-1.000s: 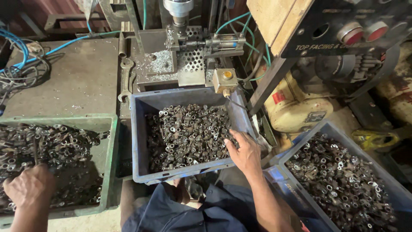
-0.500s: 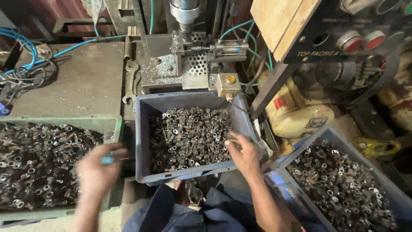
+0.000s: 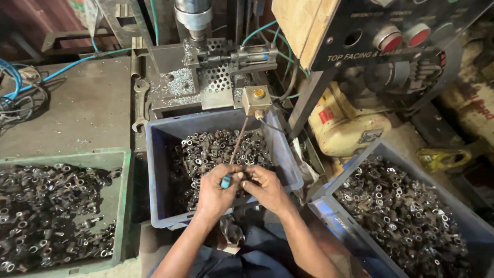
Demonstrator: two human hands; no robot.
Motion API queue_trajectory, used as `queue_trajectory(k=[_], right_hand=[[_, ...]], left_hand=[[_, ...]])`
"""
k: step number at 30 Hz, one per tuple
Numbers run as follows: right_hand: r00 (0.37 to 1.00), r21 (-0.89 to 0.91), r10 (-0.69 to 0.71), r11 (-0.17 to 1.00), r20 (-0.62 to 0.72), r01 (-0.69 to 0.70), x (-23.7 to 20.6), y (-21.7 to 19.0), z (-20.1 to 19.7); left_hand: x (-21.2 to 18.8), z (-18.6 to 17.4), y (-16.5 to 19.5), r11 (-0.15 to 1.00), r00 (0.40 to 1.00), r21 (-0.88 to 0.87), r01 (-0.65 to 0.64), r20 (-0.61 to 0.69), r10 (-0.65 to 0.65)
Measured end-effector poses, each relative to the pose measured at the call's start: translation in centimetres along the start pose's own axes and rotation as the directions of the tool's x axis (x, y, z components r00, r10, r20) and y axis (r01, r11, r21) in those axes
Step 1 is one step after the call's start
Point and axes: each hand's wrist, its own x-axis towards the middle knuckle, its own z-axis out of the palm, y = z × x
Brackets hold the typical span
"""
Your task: The person picks small metal fittings from a bin, places one into the fixture of a bench drilling/tapping machine, and operates the machine to machine the part. They then move the machined part into an adjacent bin and repeat the cycle with new parts.
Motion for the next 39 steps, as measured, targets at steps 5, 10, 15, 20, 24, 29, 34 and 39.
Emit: queue_trajectory(k=[5,10,15,20,24,29,34,39], right_hand=[[0.998,-0.079,0.050,0.995,-0.046,-0.054,-0.2,-0.1,0.4],[0.995,-0.084,0.004,0.996,-0.103,-0.013,-0.6,-0.5,0.2],[0.979,0.081,0.026,0.997,-0.203,-0.009,-0.5,-1.0,0.2],[0.910,-0.051,-0.086,0.996,-0.406,0.071,0.0,-1.8,-2.4],[0.859,-0.047,-0.065,0.998,-0.508,0.047,0.6,-1.7,-6.0],[0.845,-0.095,-0.180,0.984,-0.503,0.153,1.0,0.2,-7.0],[0.824,-0.063,-0.133,0.991,-0.551,0.118,0.0,0.8,-6.7],[0.848,0.016,-0.120,0.989,-0.516,0.150,0.0,0.9,-6.9]], left_hand=[[-0.9,-2.6,-0.3,0.987,0.996,0.132,-0.090,0.011,0.089],[-2.4,-8.1,-1.6,0.913,0.993,0.391,-0.113,0.006,0.120],[-4.0,-9.6,-3.2,0.868,0.989,0.483,-0.112,-0.030,0.145],[-4.3,-9.5,-3.7,0.863,0.999,0.503,-0.042,0.001,0.048],[-4.5,-9.1,-3.7,0.920,0.987,0.384,0.081,-0.161,-0.019],[-4.1,-9.3,-4.5,0.904,0.931,0.263,0.338,-0.237,-0.279],[-0.6,-11.0,-4.0,0.971,0.945,-0.015,0.239,-0.225,-0.236],[8.5,-13.4,0.2,0.862,0.970,0.488,-0.140,-0.105,0.218]])
